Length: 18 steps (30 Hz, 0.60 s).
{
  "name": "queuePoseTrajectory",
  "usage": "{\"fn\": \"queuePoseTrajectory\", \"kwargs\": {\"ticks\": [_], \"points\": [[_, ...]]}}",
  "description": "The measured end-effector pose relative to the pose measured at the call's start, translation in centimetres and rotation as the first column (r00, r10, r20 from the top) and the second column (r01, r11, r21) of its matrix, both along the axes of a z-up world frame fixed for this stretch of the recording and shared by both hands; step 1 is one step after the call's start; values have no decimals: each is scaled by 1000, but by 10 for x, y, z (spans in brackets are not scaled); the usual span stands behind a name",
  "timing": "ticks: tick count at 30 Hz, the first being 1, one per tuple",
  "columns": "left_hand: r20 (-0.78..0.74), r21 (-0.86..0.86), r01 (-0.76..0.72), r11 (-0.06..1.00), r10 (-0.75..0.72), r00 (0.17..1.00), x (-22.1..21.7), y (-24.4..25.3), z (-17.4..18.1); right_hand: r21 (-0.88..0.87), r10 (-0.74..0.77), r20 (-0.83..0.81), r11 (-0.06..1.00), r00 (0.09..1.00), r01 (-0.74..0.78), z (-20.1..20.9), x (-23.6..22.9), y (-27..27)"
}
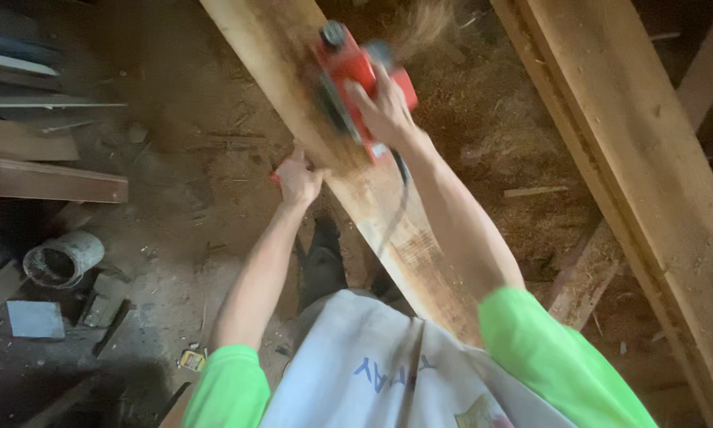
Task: The person sands a long wooden plank with an electric sander, then marks a smaller piece of wood using a square and pencil, and finally picks up a circular saw.
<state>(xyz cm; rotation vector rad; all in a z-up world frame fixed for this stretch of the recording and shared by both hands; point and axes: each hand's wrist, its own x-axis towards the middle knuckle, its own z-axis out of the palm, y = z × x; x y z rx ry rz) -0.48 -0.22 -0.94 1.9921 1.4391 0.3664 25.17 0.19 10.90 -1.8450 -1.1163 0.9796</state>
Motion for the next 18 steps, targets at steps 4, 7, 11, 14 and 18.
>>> {"fn": "queuePoseTrajectory", "kwargs": {"ticks": [4, 7, 11, 14, 18], "points": [[-136, 66, 41, 997, -32, 990, 1, 4, -4, 337, 31, 117, 939, 993, -69, -14, -19, 99], [-183, -78, 6, 997, -20, 983, -5, 1, -8, 294, 63, 142, 950, 988, -103, -8, -32, 102], [22, -160, -104, 982, 108, 994, -20, -10, -23, 24, 111, 29, 993, 993, -112, 23, -40, 31], [113, -66, -188, 980, 195, 974, -36, -29, -36, -193, 132, -24, 972, 991, -134, 50, -47, -78], [264, -168, -286, 943, 323, 909, -48, -50, -43, -121, 152, -46, 980, 987, -157, 72, -58, -223]]}}
